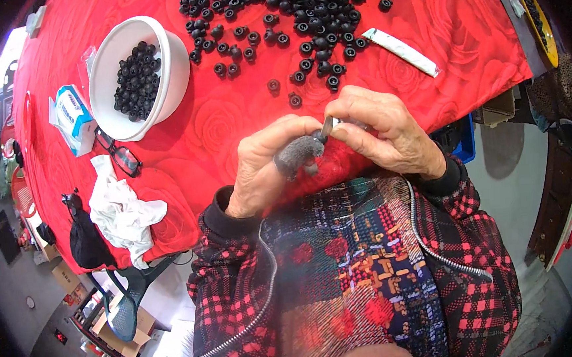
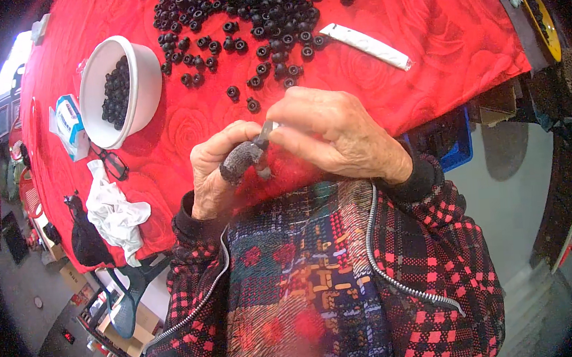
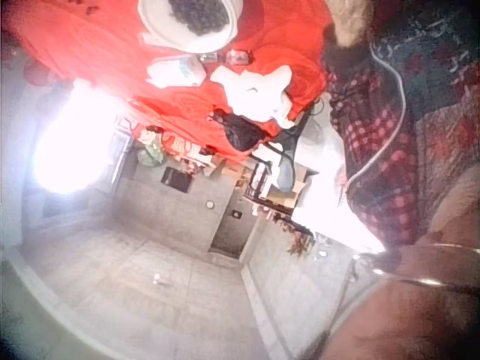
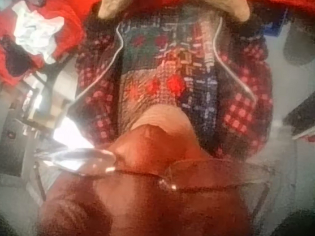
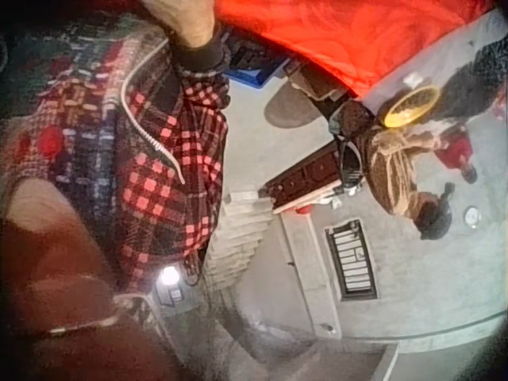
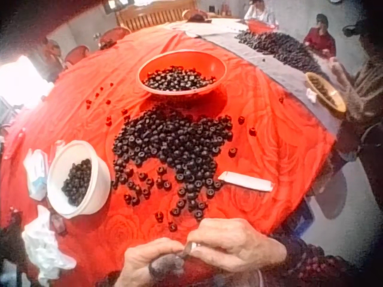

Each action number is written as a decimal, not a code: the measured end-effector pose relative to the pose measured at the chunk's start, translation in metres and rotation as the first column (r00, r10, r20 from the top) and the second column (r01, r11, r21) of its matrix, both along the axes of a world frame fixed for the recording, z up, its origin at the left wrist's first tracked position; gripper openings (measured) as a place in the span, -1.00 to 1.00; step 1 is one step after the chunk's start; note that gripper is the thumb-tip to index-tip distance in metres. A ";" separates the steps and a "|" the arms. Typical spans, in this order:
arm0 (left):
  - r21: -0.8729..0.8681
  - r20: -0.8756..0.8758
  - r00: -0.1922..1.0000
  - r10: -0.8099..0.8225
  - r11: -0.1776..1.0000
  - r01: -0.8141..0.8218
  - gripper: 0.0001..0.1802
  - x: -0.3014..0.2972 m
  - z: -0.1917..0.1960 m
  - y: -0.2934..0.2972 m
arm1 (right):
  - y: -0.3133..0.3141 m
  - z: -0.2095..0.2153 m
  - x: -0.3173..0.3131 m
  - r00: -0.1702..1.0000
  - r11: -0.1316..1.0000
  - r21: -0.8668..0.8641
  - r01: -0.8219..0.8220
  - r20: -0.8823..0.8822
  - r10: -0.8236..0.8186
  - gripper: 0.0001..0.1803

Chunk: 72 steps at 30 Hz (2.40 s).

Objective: The person sits at a table covered with a red cloth and uses a small knife to remove pits from black olives. They hold each olive in their left hand, which is protected by a finger guard, and carefully cut out the pit with the knife in their right hand. The pitted olives are placed into a white bowl, while the unpitted ones remain on the table.

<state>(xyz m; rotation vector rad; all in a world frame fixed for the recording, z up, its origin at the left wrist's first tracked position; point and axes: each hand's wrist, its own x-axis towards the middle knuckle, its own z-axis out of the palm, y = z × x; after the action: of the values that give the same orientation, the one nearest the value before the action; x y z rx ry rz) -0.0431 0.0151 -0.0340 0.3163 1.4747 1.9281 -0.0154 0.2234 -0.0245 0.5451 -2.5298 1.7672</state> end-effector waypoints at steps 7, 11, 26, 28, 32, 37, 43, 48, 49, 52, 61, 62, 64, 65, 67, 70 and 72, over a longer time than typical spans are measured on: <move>0.043 0.132 0.990 -0.055 0.998 0.050 -0.76 -0.001 -0.006 -0.004 | 0.004 -0.009 -0.005 0.996 0.996 -0.032 -0.087 -0.012 0.086 -0.87; 0.020 0.163 0.985 -0.064 0.998 0.061 -0.73 -0.003 -0.006 -0.004 | 0.006 -0.013 -0.008 0.992 0.991 -0.047 -0.123 -0.014 0.123 -0.87; 0.053 0.254 0.949 0.186 0.977 -0.206 -0.73 -0.013 -0.009 -0.006 | 0.007 -0.017 0.000 0.947 0.941 -0.128 -0.312 0.035 0.319 -0.88; 0.035 0.284 0.947 0.148 0.986 -0.165 -0.74 -0.010 -0.006 0.000 | 0.014 -0.010 -0.002 0.961 0.955 -0.169 -0.245 0.087 0.263 -0.87; 0.118 0.239 0.967 0.090 0.986 -0.121 -0.73 -0.009 -0.012 -0.006 | 0.011 -0.003 -0.003 0.998 0.994 -0.103 -0.036 0.041 0.041 -0.85; 0.125 0.243 0.969 0.040 0.990 -0.072 -0.70 -0.005 -0.014 -0.005 | -0.001 -0.005 -0.002 0.987 0.989 -0.145 -0.021 -0.158 -0.002 -0.62; 0.283 0.359 0.932 -0.045 0.957 -0.063 -0.67 -0.001 -0.019 0.000 | -0.007 -0.010 0.001 0.944 0.999 -0.034 0.013 -0.329 -0.024 -0.54; 0.238 0.329 0.944 -0.017 0.969 -0.065 -0.68 0.003 -0.016 -0.001 | -0.004 -0.006 0.007 0.935 1.000 0.009 0.022 -0.354 -0.017 -0.55; 0.250 0.335 0.942 -0.033 0.967 -0.055 -0.68 0.003 -0.016 -0.001 | -0.004 -0.005 0.009 0.942 1.000 -0.008 0.016 -0.335 -0.017 -0.58; 0.233 0.297 0.953 -0.058 0.972 -0.014 -0.69 0.001 -0.013 -0.002 | 0.002 0.000 0.013 0.967 0.999 -0.033 -0.004 -0.255 -0.004 -0.65; 0.184 0.245 0.968 -0.053 0.983 0.008 -0.67 0.002 -0.011 -0.001 | -0.003 -0.003 0.007 0.989 0.997 -0.004 0.078 -0.124 -0.078 -0.77; 0.187 0.244 0.968 -0.059 0.982 0.013 -0.67 0.002 -0.011 -0.001 | -0.003 -0.003 0.007 0.989 0.997 0.006 0.075 -0.126 -0.074 -0.77; 0.168 0.246 0.967 -0.057 0.986 0.015 -0.67 0.001 -0.012 -0.002 | -0.002 -0.004 0.005 0.991 0.998 0.019 0.064 -0.121 -0.062 -0.76; 0.157 0.248 0.967 -0.054 0.988 0.015 -0.67 0.001 -0.012 -0.003 | -0.001 -0.005 0.005 0.992 0.998 0.023 0.056 -0.114 -0.053 -0.76; 0.171 0.257 0.965 -0.058 0.985 0.013 -0.66 0.001 -0.013 -0.003 | 0.000 -0.004 0.004 0.995 0.999 0.034 0.034 -0.095 -0.031 -0.77; 0.176 0.266 0.962 -0.062 0.984 0.015 -0.67 0.000 -0.016 -0.004 | 0.003 -0.004 0.003 0.997 0.999 0.051 0.000 -0.076 0.004 -0.78; 0.163 0.273 0.960 -0.062 0.986 0.017 -0.67 0.000 -0.016 -0.004 | 0.004 -0.005 0.002 0.997 0.998 0.057 -0.012 -0.081 0.017 -0.78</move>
<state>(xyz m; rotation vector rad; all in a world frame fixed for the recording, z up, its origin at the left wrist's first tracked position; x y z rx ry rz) -0.0432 0.0108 -0.0503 0.1367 1.1278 1.9712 -0.0135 0.2270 -0.0296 0.6258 -2.5334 1.6464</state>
